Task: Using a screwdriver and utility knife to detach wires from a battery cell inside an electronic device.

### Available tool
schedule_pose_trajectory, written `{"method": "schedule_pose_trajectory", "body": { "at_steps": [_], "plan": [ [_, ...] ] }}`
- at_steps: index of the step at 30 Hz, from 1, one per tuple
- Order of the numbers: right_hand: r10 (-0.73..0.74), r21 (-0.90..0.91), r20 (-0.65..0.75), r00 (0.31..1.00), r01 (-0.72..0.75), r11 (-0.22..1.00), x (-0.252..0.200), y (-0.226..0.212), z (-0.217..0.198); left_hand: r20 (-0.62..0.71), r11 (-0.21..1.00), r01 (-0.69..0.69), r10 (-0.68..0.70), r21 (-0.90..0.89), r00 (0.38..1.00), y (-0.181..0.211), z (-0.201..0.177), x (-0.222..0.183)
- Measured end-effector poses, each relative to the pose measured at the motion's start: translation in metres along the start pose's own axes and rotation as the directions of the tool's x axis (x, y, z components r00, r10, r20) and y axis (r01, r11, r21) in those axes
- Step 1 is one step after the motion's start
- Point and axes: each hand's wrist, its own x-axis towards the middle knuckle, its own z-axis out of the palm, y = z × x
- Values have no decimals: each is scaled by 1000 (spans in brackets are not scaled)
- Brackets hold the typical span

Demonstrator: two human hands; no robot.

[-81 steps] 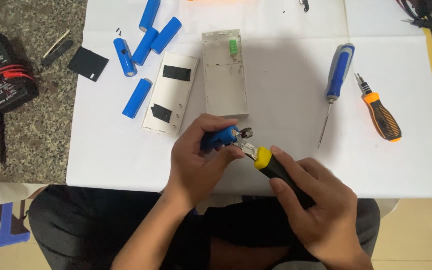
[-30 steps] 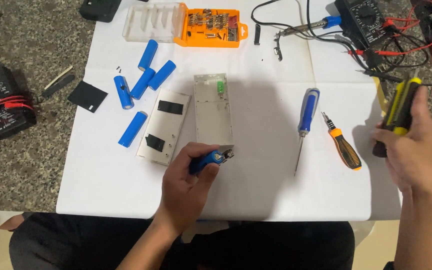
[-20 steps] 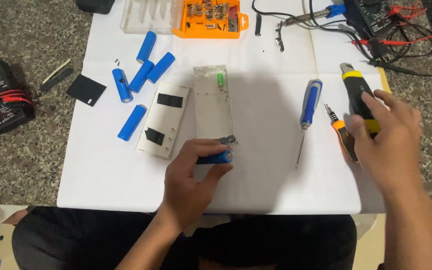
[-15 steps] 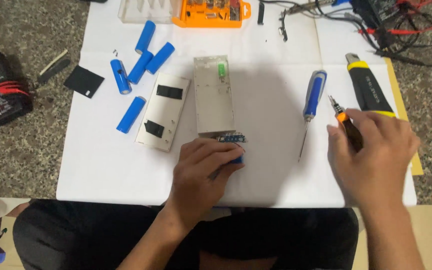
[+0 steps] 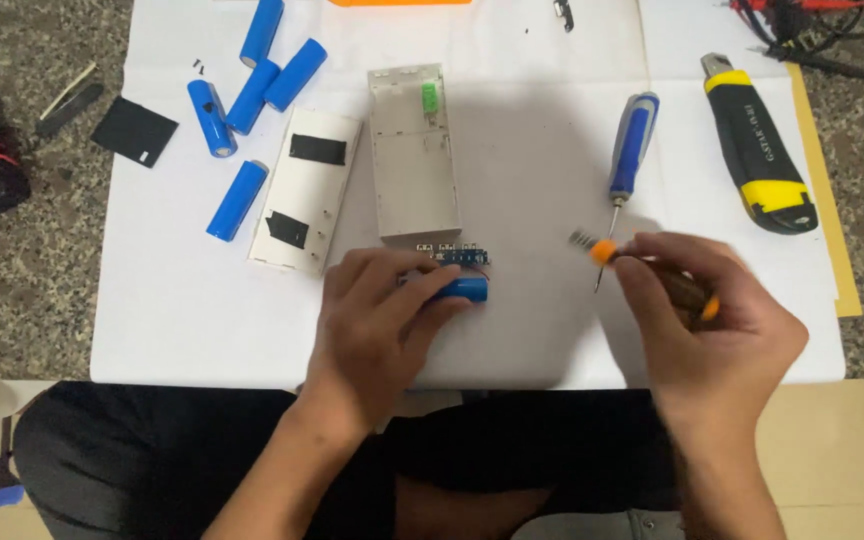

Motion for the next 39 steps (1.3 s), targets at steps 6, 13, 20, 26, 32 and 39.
{"method": "schedule_pose_trajectory", "body": {
  "at_steps": [6, 13, 20, 26, 32, 39],
  "plan": [
    [255, 719, 61, 965, -220, 659, 15, 3, 30, 60, 990, 96, -90, -103, 994, 0, -2, -3],
    [90, 910, 287, 954, -301, 284, 19, -7, 56, 87, 981, 118, -106, -153, 991, 7, -7, 7],
    [189, 907, 358, 915, -388, 164, 26, -4, 53, 97, 976, 139, -124, -169, 988, 8, -5, 7],
    [269, 925, 332, 904, -368, 98, 29, -5, 57, 111, 979, 141, -125, -147, 986, 12, -4, 10],
    [255, 909, 371, 893, -405, 98, 34, -6, 56, 123, 980, 162, -148, -114, 981, 11, -3, 8],
    [286, 888, 416, 863, -454, 79, 40, -8, 57, 136, 978, 177, -161, -115, 978, 11, -2, 8]
  ]
}}
